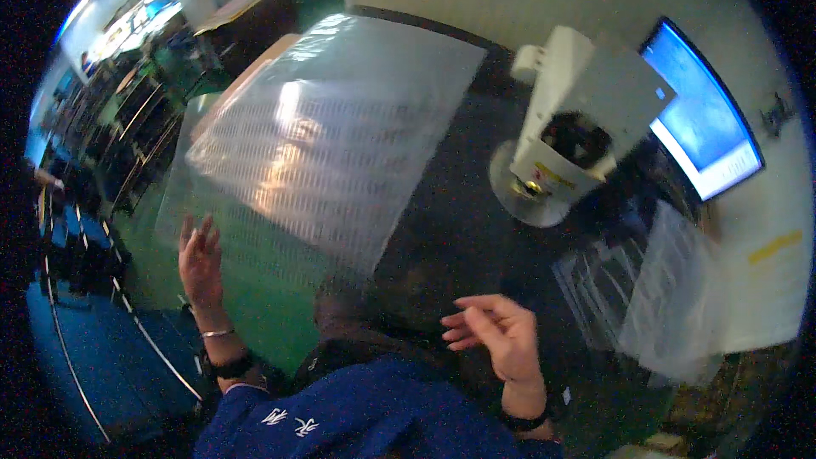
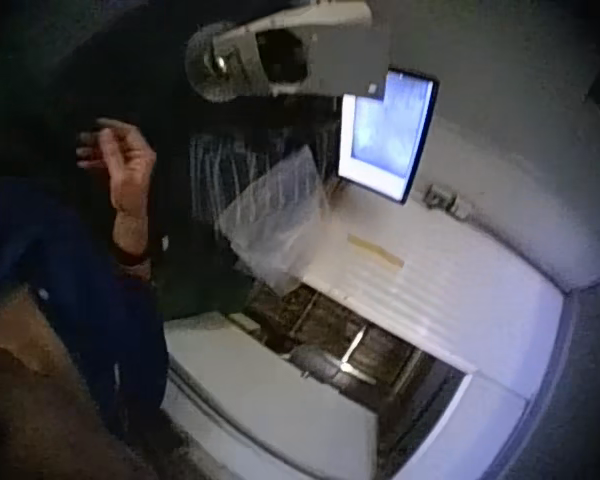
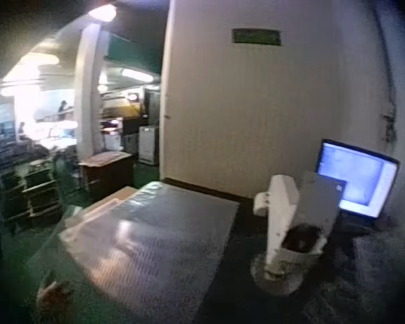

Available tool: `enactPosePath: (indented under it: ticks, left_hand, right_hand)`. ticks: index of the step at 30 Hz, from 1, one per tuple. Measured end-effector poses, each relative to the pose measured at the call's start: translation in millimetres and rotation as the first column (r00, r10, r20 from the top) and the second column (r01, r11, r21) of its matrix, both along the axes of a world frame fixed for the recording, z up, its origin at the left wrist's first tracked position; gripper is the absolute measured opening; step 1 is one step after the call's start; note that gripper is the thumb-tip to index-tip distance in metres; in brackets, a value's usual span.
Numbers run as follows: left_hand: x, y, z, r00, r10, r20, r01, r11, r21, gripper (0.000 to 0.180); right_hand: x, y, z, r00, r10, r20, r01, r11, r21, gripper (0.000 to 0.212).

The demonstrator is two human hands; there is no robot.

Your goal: The recorder inspects mesh sheets and places them into plastic bags on an assembly table.

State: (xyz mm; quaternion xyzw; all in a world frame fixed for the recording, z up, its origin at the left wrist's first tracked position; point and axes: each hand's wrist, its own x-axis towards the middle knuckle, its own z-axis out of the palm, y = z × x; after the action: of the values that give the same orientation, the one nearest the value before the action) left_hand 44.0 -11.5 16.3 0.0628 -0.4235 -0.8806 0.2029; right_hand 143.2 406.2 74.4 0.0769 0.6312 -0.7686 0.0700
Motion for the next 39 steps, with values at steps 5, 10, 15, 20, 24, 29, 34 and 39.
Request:
enactPosePath:
  ticks: [5,10,15,20,24,29,34,39]
  left_hand:
    - [21.5,-0.7,-35.9,0.894,-0.09,0.44,0.222,0.94,-0.259,0.042]
    - [28.8,11.9,-33.1,0.915,-0.08,0.396,0.216,0.925,-0.311,0.05]
    - [35.9,7.6,-14.3,0.937,-0.103,0.333,0.229,0.903,-0.364,0.049]
    - [48.7,-13.6,-6.2,0.935,-0.066,0.349,0.22,0.88,-0.421,0.051]
    - [27.1,9.8,9.7,0.936,-0.33,0.12,0.349,0.915,-0.2,0.06]
    - [15.0,33.7,0.7,0.923,-0.383,-0.045,0.369,0.91,-0.188,0.071]
    - [8.3,47.6,-15.1,0.979,-0.183,0.086,0.195,0.967,-0.161,0.078]
    - [21.2,56.1,29.8,0.981,-0.19,-0.036,0.193,0.976,0.099,0.058]
  right_hand:
    - [48.9,11.3,-56.6,0.962,-0.016,0.274,0.043,0.995,-0.091,0.029]
    - [75.2,19.9,-67.3,0.956,-0.218,0.194,0.24,0.966,-0.096,0.029]
    - [71.9,40.4,-64.9,0.904,0.142,-0.403,0.359,0.26,0.896,0.039]
    - [25.5,17.9,-42.9,0.691,0.601,-0.402,0.406,0.137,0.904,0.04]
    - [6.5,18.5,-45.8,0.497,0.55,-0.672,0.386,0.553,0.738,0.02]
    - [-5.2,5.2,-27.7,0.585,0.02,-0.811,0.428,0.842,0.329,0.024]
    - [-18.4,2.1,-13.7,0.764,-0.516,-0.387,0.517,0.849,-0.111,0.029]
    - [-19.8,19.8,-20.6,0.867,-0.465,-0.179,0.482,0.874,0.065,0.034]
